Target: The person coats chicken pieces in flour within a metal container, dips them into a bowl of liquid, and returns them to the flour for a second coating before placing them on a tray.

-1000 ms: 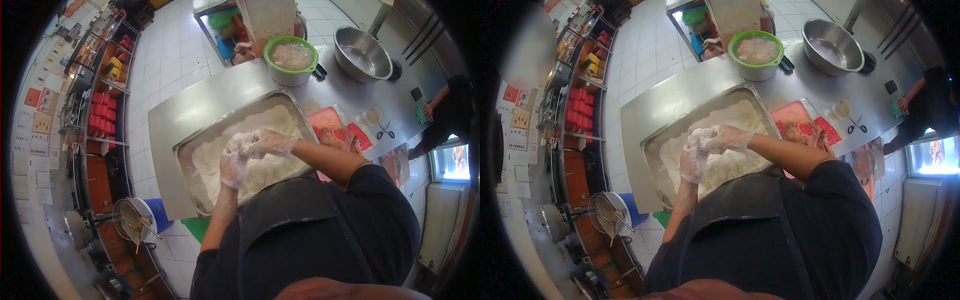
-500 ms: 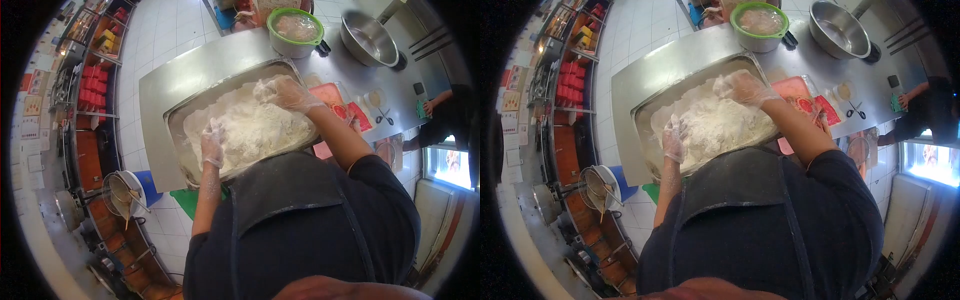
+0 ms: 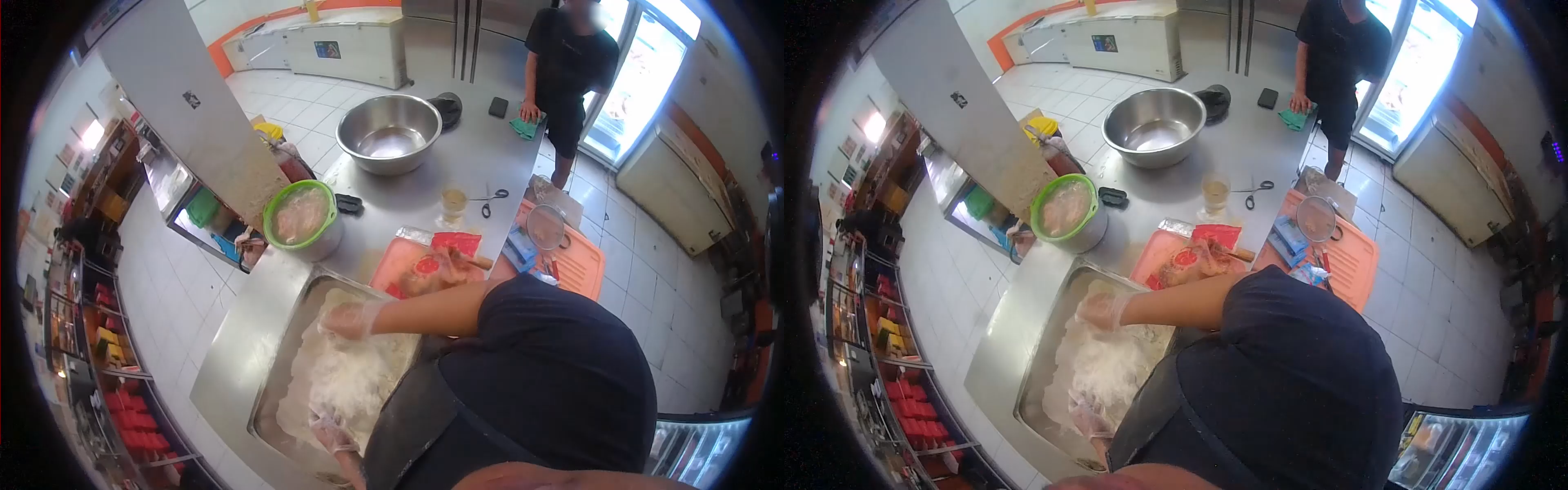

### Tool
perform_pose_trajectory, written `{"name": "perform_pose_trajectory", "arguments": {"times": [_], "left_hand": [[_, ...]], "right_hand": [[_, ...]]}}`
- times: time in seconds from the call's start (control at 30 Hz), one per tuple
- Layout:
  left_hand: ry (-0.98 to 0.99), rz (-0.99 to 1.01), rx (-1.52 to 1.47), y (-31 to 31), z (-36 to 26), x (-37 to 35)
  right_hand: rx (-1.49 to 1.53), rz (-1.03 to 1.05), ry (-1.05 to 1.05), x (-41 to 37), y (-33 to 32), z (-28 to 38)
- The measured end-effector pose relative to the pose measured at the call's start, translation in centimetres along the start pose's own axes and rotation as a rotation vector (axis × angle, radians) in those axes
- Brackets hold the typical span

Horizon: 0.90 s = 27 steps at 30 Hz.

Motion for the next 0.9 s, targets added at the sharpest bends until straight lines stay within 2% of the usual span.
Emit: {"name": "perform_pose_trajectory", "arguments": {"times": [0.07, 0.17, 0.27, 0.33, 0.4, 0.47, 0.57, 0.63, 0.67, 0.73, 0.77, 0.8, 0.9], "left_hand": [[0.018, 0.033, 0.007, 0.3, 1.1, 0.5], [0.028, 0.03, 0.107, 0.7, -0.7, 0.3], [0.042, 0.034, 0.082, 0.5, -0.5, 0.6], [0.039, 0.039, 0.078, 0.0, 0.0, 0.5], [0.047, 0.027, 0.048, -0.4, 0.1, 0.4], [0.058, -0.01, -0.01, -0.8, 0.2, -0.2], [0.089, 0.065, 0.117, -1.6, 0.8, 0.2], [0.312, -0.003, 0.36, -3.7, 3.0, 0.5], [0.069, 0.027, 0.266, -3.8, 2.3, 0.6], [0.139, -0.063, 0.183, -2.8, -0.4, -0.4], [0.113, -0.104, 0.145, -2.7, -0.5, 0.0], [0.088, -0.137, 0.115, -3.1, -0.4, -0.3], [0.11, -0.106, 0.037, -3.9, 0.2, -0.6]], "right_hand": [[-0.189, 0.014, 0.062, 1.1, 2.2, -1.6], [-0.051, -0.074, -0.008, 0.7, 4.7, -1.2], [0.115, 0.191, 0.04, -1.6, 1.1, 2.1], [0.116, 0.156, 0.255, 0.5, 4.2, -2.4], [-0.03, 0.17, 0.346, 1.6, 5.6, -4.4], [-0.326, 0.243, 0.307, 2.1, 6.6, -5.4], [-0.404, 0.178, 0.308, 2.5, 8.9, -9.4], [-0.263, 0.074, 0.269, 3.1, 8.4, -10.3], [-0.081, 0.003, 0.255, 3.3, 6.9, -10.0], [0.431, -0.114, 0.233, 2.8, 3.9, -7.4], [-0.302, 0.087, 0.121, 2.7, 5.8, -8.2], [-0.957, 0.181, -0.181, 2.3, 7.6, -9.1], [-0.434, 0.32, 0.261, -0.9, 12.6, -14.7]]}}
Point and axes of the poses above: each hand's wrist, its own x-axis towards the middle knuckle, its own y-axis out of the palm, z = x × y, the point moved 5 cm from there along x, towards the middle knuckle, and after that the axes turned 12 degrees about y, right-handed, at the moved point
